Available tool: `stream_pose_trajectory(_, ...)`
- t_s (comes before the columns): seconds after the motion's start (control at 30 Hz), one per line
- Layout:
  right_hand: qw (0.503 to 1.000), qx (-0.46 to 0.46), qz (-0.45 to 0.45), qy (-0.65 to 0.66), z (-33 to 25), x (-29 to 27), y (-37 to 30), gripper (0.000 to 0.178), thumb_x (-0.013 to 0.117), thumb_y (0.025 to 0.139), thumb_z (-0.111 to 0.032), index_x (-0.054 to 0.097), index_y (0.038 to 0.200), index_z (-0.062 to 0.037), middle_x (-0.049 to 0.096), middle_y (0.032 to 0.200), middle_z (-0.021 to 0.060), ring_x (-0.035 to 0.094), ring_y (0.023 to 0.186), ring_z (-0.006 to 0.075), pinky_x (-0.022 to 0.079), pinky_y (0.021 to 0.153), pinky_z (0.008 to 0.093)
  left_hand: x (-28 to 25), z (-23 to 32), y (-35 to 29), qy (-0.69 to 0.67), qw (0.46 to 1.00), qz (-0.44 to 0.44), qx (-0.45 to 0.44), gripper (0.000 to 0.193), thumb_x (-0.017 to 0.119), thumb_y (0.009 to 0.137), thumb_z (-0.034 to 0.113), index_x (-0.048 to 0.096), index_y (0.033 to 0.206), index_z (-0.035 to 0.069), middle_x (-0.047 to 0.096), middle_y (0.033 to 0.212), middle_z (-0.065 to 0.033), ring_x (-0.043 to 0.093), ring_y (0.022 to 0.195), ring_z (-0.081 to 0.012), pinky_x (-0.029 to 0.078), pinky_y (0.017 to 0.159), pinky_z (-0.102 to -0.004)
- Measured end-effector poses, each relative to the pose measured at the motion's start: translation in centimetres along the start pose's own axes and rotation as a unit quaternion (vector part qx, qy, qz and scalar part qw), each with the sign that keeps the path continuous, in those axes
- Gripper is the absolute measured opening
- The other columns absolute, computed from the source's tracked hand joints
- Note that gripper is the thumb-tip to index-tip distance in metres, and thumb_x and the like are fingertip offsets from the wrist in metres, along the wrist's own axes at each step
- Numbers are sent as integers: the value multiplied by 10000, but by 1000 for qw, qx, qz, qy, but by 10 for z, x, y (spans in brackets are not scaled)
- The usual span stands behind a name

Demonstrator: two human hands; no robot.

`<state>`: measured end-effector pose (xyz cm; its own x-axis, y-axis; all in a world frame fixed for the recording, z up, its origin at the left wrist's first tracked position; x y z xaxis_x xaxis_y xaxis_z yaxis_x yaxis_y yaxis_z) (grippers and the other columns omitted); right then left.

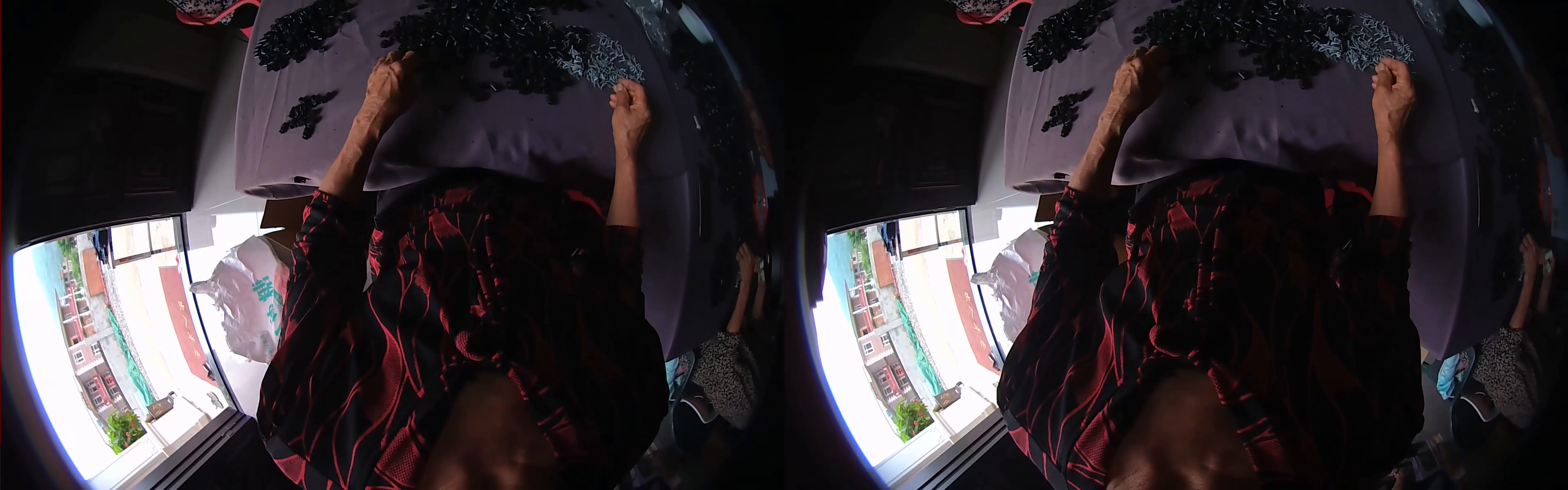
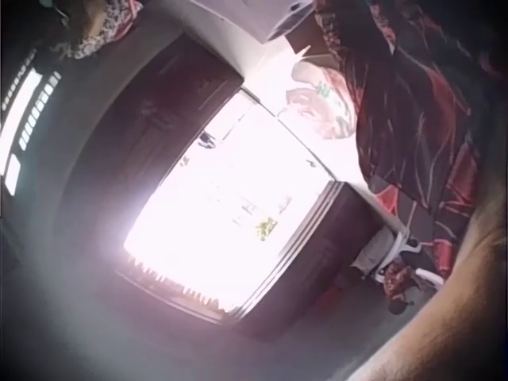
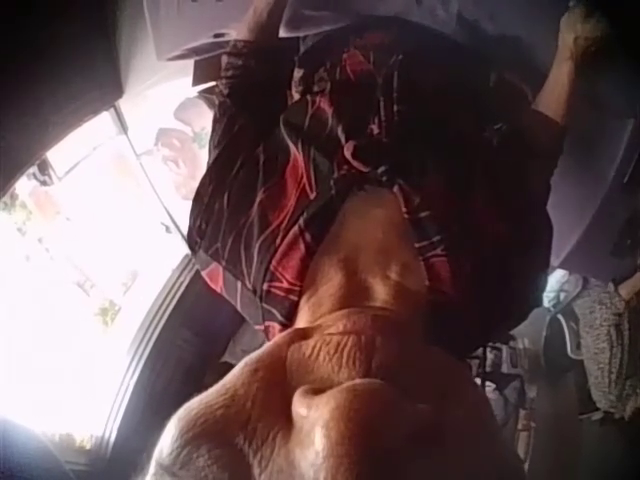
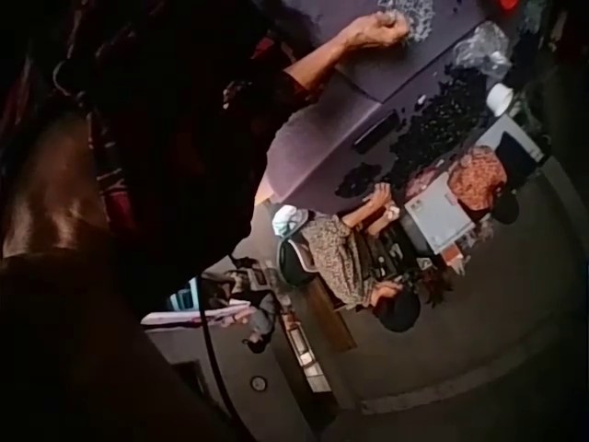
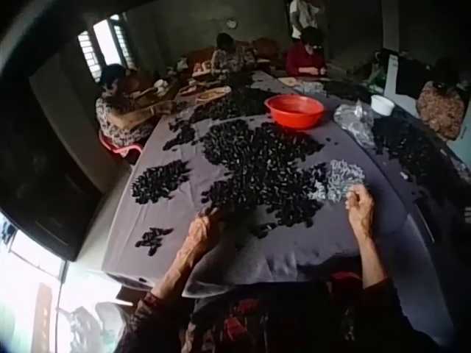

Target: The person picks up a black plastic piece and a metal pin from a table, inserts the pin into the piece, and places the finished item into a cardboard box.

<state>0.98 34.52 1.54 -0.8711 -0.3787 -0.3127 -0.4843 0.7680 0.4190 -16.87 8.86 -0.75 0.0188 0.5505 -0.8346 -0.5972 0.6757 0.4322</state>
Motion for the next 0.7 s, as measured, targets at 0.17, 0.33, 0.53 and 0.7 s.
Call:
stream_pose_trajectory(0.17,996,46,44,65,-2,-7,-3,143,456,749,-114,507,850,-26,516,634,20,444,514,61,392,480,176,-5,-1,-6,-42,998,30,-32,143,494,646,108,509,779,59,499,716,-128,481,710,-275,386,654,-340)
stream_pose_trajectory(0.33,999,26,29,-14,-4,-7,0,157,423,764,-124,500,854,-20,517,618,31,445,506,70,396,474,179,-4,-7,-15,-21,999,26,-6,123,499,654,100,520,769,63,507,720,-103,487,713,-257,401,632,-320)
stream_pose_trajectory(0.53,999,28,27,-1,-5,-6,0,166,377,765,-74,472,881,-3,525,705,58,486,576,99,433,547,203,-11,7,-20,-24,998,27,47,98,484,641,82,512,728,48,492,708,-117,469,716,-251,384,636,-328)
stream_pose_trajectory(0.7,998,18,44,33,0,-8,0,170,373,758,-38,445,903,13,527,730,77,500,604,112,439,565,205,-6,3,-18,-4,1000,10,14,94,470,638,57,499,726,40,492,717,-115,464,704,-249,380,635,-321)
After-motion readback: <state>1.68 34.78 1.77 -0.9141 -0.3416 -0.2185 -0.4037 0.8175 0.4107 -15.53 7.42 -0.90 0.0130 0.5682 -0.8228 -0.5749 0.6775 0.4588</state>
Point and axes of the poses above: each hand's wrist, its own y-axis towards the middle knuckle, its own x-axis out of the palm, z = x × y, the point moved 7 cm from there along y, towards the middle knuckle
